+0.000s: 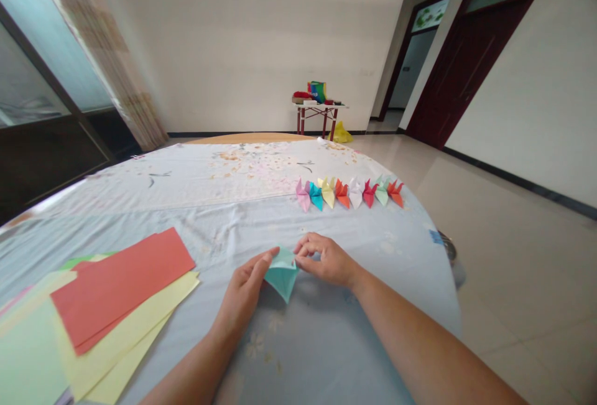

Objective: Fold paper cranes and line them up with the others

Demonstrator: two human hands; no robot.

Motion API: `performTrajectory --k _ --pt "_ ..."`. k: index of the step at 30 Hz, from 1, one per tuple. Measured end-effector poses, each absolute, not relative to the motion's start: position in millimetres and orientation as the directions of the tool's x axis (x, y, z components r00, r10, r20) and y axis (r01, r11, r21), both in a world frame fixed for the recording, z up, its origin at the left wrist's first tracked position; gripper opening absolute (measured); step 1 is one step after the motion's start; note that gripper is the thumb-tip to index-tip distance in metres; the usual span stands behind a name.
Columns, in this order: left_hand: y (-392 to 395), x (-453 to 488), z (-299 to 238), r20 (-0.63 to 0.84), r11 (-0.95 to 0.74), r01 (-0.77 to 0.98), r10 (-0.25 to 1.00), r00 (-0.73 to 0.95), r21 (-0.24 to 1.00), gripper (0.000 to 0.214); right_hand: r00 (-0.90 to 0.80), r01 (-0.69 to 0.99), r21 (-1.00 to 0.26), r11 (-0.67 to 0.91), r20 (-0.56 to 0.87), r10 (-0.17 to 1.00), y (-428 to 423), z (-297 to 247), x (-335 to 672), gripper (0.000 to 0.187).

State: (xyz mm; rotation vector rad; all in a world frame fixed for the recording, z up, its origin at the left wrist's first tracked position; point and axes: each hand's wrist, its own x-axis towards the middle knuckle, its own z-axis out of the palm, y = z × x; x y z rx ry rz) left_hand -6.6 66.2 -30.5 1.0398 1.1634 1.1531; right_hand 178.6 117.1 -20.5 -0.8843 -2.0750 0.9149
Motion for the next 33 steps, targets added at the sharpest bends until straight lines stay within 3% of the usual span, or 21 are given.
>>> performTrajectory --k 7,11,16,23,26,33 --pt "64 -3 -22 -0.099 0.099 0.003 0.991 0.087 0.995 0.042 -0.396 0.382 -0.743 0.549 0.406 0.824 112 -21 172 0.019" --pt "64 1 -24 -0.079 0.077 0.1 0.997 0.016 0.992 0.032 -0.355 0.43 -0.729 0.532 0.405 0.842 110 -20 171 0.02" --pt "65 2 -29 -0.08 0.088 0.107 0.994 -0.077 0.99 0.035 -0.395 0.454 -0.696 0.556 0.403 0.826 108 -19 171 0.019" --pt "67 -1 -32 -0.112 0.116 0.06 0.992 -0.061 0.991 0.038 -0.504 0.423 -0.64 0.641 0.422 0.754 109 -19 173 0.016" --pt "67 -1 -32 -0.105 0.111 0.094 0.992 -0.066 0.989 0.038 -0.523 0.404 -0.661 0.632 0.4 0.753 112 -22 174 0.009" --pt "65 4 -24 -0.09 0.103 0.161 0.993 -0.082 0.982 0.037 -0.493 0.419 -0.703 0.575 0.356 0.794 111 -25 174 0.013"
